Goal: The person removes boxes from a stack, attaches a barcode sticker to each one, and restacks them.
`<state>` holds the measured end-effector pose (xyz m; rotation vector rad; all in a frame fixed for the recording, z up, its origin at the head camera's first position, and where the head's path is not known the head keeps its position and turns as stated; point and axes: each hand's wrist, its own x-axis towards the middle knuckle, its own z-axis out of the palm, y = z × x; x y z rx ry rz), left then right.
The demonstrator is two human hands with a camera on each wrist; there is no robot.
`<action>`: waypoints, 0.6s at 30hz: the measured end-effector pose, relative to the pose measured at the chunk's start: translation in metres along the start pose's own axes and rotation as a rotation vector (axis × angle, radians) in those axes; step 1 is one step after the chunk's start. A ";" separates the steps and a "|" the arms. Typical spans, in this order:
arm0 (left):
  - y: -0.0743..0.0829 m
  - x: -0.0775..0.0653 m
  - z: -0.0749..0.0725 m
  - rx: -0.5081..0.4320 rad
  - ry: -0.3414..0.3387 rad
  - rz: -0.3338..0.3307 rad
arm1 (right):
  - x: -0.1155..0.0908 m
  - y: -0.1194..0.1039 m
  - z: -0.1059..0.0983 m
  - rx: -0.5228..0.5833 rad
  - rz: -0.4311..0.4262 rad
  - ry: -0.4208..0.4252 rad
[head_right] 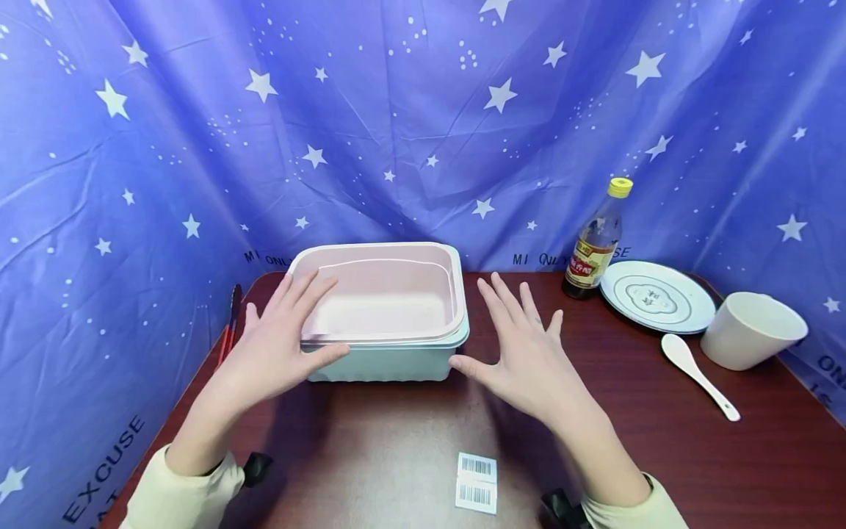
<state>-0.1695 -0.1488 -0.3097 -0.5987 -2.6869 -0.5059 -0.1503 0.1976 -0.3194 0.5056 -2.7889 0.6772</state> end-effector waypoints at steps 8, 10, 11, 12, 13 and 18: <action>-0.016 0.001 -0.004 -0.056 -0.086 -0.126 | 0.007 0.004 0.011 0.048 0.025 -0.042; -0.020 0.002 -0.004 -0.070 -0.098 -0.146 | 0.009 0.004 0.013 0.064 0.028 -0.051; -0.023 0.002 -0.005 -0.077 -0.104 -0.157 | 0.009 0.003 0.014 0.073 0.029 -0.056; -0.025 0.003 -0.005 -0.084 -0.111 -0.168 | 0.010 0.003 0.015 0.080 0.029 -0.061; -0.027 0.003 -0.005 -0.091 -0.117 -0.179 | 0.011 0.003 0.016 0.086 0.028 -0.065; -0.036 0.003 -0.004 -0.110 -0.139 -0.218 | 0.014 0.002 0.021 0.104 0.022 -0.079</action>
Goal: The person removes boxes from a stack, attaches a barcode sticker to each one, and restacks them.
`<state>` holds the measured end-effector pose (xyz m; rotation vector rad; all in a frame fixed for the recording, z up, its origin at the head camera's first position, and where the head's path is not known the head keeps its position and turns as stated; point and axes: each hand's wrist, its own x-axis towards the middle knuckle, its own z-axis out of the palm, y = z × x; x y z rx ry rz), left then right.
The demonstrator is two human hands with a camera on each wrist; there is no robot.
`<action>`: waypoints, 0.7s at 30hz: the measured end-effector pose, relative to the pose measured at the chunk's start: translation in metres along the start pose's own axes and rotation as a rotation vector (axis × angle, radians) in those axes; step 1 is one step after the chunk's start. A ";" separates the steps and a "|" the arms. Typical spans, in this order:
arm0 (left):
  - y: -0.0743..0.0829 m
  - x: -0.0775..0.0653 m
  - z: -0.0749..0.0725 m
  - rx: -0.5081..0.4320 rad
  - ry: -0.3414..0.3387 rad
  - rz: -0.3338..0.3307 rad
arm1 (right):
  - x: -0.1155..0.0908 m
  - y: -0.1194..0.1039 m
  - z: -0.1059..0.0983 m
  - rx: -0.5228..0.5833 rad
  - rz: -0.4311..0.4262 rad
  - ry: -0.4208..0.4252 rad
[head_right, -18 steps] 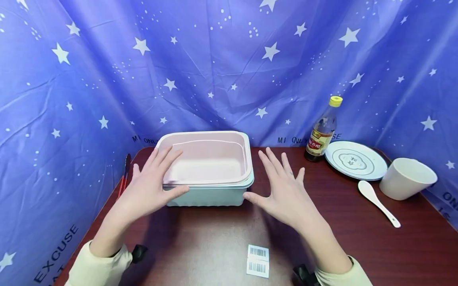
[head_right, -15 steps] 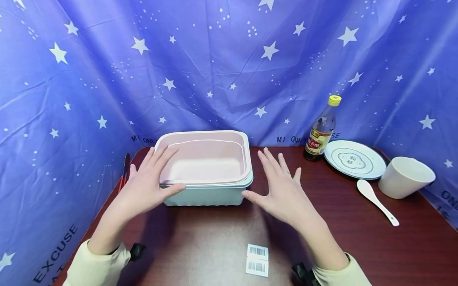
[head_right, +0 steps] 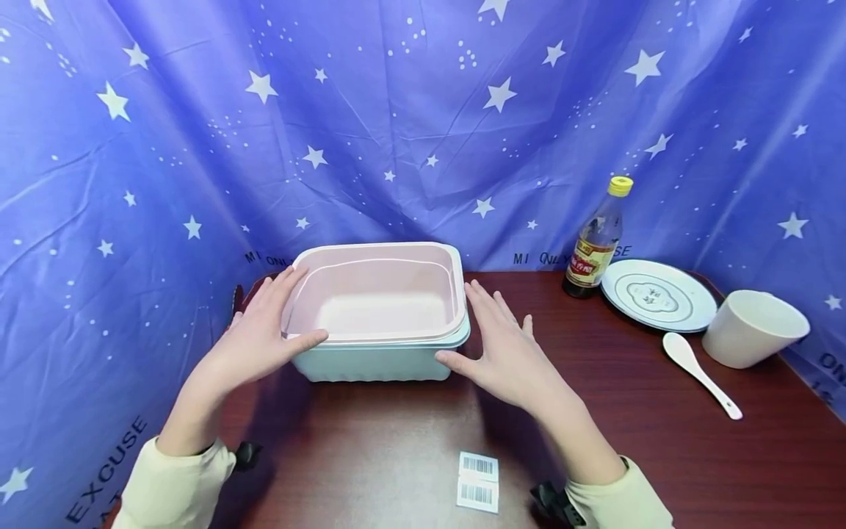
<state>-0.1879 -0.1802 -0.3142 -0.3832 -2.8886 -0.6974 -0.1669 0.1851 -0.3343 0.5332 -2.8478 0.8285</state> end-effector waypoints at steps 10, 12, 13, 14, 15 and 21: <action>-0.020 0.005 -0.002 -0.132 -0.050 0.015 | 0.013 0.011 0.006 0.039 -0.036 -0.014; -0.024 0.006 -0.002 -0.166 -0.050 0.044 | 0.015 0.014 0.008 0.055 -0.055 -0.011; -0.025 0.006 -0.002 -0.182 -0.050 0.052 | 0.016 0.014 0.008 0.061 -0.060 -0.011; -0.027 0.006 -0.002 -0.200 -0.049 0.067 | 0.017 0.015 0.008 0.067 -0.063 -0.012; -0.028 0.007 -0.002 -0.218 -0.048 0.080 | 0.018 0.015 0.009 0.072 -0.063 -0.015; -0.037 0.007 -0.003 -0.350 -0.136 0.037 | 0.023 0.016 0.009 0.085 -0.049 -0.040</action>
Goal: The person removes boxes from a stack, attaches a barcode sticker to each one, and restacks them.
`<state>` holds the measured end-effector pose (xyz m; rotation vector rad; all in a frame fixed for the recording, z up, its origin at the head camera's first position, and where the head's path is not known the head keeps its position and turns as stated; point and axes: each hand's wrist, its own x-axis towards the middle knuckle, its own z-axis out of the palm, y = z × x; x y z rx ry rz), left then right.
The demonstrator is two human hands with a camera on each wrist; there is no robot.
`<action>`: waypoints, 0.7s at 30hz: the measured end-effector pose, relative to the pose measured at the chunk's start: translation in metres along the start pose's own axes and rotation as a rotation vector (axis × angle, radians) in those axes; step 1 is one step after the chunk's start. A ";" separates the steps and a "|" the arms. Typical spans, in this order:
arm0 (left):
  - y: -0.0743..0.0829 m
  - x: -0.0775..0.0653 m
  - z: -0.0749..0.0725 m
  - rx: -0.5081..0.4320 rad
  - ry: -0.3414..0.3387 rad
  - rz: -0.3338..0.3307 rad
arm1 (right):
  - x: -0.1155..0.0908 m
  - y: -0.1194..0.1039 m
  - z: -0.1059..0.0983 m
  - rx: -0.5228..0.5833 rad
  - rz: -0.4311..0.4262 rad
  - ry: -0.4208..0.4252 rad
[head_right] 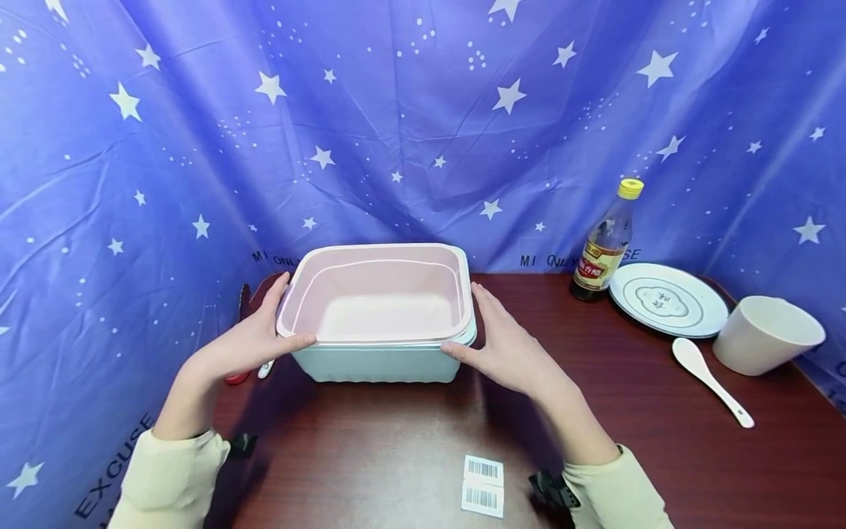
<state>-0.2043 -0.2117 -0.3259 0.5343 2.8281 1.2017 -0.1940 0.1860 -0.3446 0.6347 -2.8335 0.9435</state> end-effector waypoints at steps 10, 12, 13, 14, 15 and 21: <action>-0.008 0.002 0.001 -0.204 -0.075 0.045 | 0.006 0.005 0.010 0.081 -0.038 -0.012; -0.009 0.001 0.000 -0.216 -0.090 0.041 | 0.006 0.006 0.013 0.102 -0.067 -0.005; -0.009 0.001 0.000 -0.218 -0.098 0.039 | 0.006 0.007 0.014 0.104 -0.073 -0.003; -0.010 0.001 0.000 -0.221 -0.104 0.037 | 0.006 0.007 0.014 0.107 -0.080 -0.002; -0.010 0.000 -0.001 -0.225 -0.112 0.036 | 0.006 0.008 0.015 0.108 -0.083 0.000; -0.012 0.000 -0.001 -0.257 -0.130 0.035 | 0.008 0.007 0.016 0.164 -0.120 0.009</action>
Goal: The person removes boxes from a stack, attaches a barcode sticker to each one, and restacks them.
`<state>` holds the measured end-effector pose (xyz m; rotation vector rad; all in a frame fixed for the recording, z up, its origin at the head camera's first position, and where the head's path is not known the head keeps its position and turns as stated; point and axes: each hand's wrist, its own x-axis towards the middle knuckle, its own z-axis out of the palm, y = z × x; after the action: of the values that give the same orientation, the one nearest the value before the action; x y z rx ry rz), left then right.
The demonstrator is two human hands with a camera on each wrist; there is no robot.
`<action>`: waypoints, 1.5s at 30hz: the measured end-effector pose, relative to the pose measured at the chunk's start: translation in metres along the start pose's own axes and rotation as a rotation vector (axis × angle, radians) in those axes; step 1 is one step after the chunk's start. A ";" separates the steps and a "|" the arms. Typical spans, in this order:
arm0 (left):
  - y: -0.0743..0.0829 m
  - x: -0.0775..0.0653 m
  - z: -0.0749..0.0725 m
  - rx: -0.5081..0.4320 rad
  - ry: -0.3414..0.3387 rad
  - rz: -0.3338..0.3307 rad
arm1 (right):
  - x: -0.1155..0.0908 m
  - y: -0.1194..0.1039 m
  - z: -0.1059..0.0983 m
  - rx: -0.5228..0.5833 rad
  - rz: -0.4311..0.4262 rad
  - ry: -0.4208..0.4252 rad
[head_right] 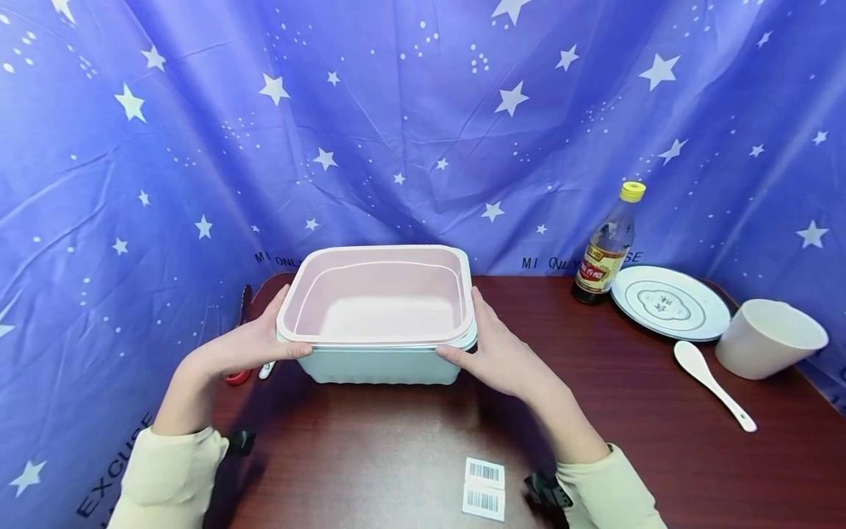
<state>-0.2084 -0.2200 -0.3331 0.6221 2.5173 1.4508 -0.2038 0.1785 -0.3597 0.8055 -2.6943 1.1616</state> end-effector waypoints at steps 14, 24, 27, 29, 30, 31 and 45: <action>0.000 -0.002 -0.001 -0.022 -0.031 0.041 | 0.002 -0.002 0.005 0.090 -0.044 0.019; -0.002 0.000 -0.004 -0.038 -0.052 0.107 | 0.002 -0.001 0.007 0.091 -0.032 0.030; -0.002 0.001 -0.004 -0.046 -0.055 0.105 | 0.002 -0.001 0.007 0.094 -0.028 0.032; -0.003 0.002 -0.004 -0.054 -0.046 0.113 | 0.002 -0.001 0.007 0.098 -0.028 0.032; -0.003 0.002 -0.004 -0.057 -0.040 0.124 | 0.002 0.000 0.007 0.099 -0.027 0.032; -0.003 0.003 -0.004 -0.056 -0.032 0.133 | 0.002 0.000 0.007 0.096 -0.025 0.033; 0.007 0.006 -0.001 -0.076 0.086 0.181 | 0.002 -0.003 0.010 0.053 0.004 0.082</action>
<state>-0.2125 -0.2152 -0.3266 0.8095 2.5108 1.6596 -0.2032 0.1689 -0.3643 0.7420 -2.6111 1.2432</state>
